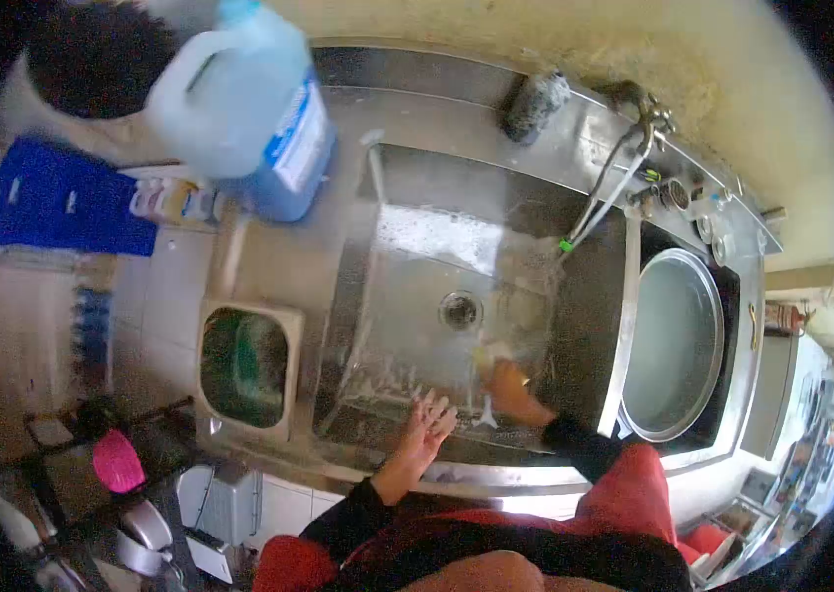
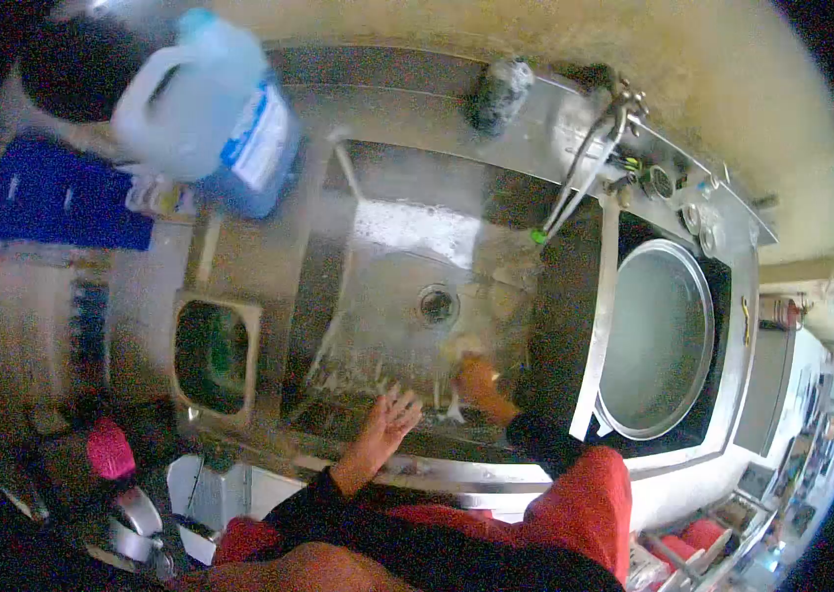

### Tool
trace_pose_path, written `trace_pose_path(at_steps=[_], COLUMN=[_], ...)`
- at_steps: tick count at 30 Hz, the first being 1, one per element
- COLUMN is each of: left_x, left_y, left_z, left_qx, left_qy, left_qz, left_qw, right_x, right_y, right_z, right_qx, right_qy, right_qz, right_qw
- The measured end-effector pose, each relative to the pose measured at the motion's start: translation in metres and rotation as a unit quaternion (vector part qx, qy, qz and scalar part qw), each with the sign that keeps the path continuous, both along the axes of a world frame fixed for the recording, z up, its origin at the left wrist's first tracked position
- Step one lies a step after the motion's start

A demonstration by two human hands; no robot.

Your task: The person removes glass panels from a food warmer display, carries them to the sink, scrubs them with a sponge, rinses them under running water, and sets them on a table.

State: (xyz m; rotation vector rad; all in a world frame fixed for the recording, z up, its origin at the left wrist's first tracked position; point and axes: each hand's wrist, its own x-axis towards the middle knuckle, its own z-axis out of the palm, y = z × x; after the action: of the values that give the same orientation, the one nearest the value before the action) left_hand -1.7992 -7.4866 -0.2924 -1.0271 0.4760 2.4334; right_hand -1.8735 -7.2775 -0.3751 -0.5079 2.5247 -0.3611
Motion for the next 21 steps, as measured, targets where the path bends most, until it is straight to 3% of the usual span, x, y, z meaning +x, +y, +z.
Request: trace_pose_path(at_steps=[4, 6, 9, 10, 12, 14, 15, 16, 18, 19, 20, 21], left_x=[-0.005, -0.009, -0.011, -0.012, -0.018, -0.025, -0.029, -0.033, -0.035, -0.037, -0.039, -0.042], left_y=[0.007, 0.006, 0.018, 0.019, 0.018, 0.019, 0.020, 0.021, 0.025, 0.025, 0.023, 0.025], left_z=[0.001, -0.015, -0.036, -0.039, -0.039, -0.039, -0.032, -0.030, -0.023, -0.019, -0.022, -0.017], left_qx=[0.002, 0.000, 0.005, 0.005, 0.001, -0.010, -0.017, -0.025, -0.038, -0.036, -0.004, -0.006], left_qy=[-0.003, 0.003, -0.035, -0.043, -0.057, -0.077, -0.090, -0.103, -0.123, -0.126, -0.096, -0.095], left_qz=[0.004, -0.009, -0.003, -0.002, 0.003, 0.007, 0.012, 0.018, 0.023, 0.027, 0.007, 0.007], left_qw=[1.000, 1.000, 0.999, 0.999, 0.998, 0.997, 0.996, 0.994, 0.991, 0.991, 0.995, 0.995], right_x=[-0.016, -0.066, -0.089, -0.087, -0.082, -0.060, -0.051, -0.047, -0.039, -0.036, -0.039, -0.030], right_y=[-0.062, -0.119, -0.198, -0.215, -0.244, -0.219, -0.200, -0.172, -0.076, -0.018, 0.042, 0.116], right_z=[0.059, 0.156, 0.271, 0.268, 0.273, 0.306, 0.319, 0.307, 0.277, 0.259, 0.246, 0.208], right_qx=[-0.173, -0.316, -0.428, -0.419, -0.362, -0.401, -0.484, -0.455, -0.447, -0.354, -0.359, -0.419], right_qy=[0.145, 0.184, 0.224, 0.168, 0.266, 0.322, 0.328, 0.340, 0.179, 0.260, 0.288, 0.275], right_qz=[-0.106, -0.065, 0.076, 0.080, 0.122, 0.088, 0.049, -0.001, -0.178, -0.294, -0.373, -0.465], right_qw=[0.968, 0.928, 0.872, 0.889, 0.885, 0.853, 0.810, 0.823, 0.858, 0.849, 0.806, 0.730])
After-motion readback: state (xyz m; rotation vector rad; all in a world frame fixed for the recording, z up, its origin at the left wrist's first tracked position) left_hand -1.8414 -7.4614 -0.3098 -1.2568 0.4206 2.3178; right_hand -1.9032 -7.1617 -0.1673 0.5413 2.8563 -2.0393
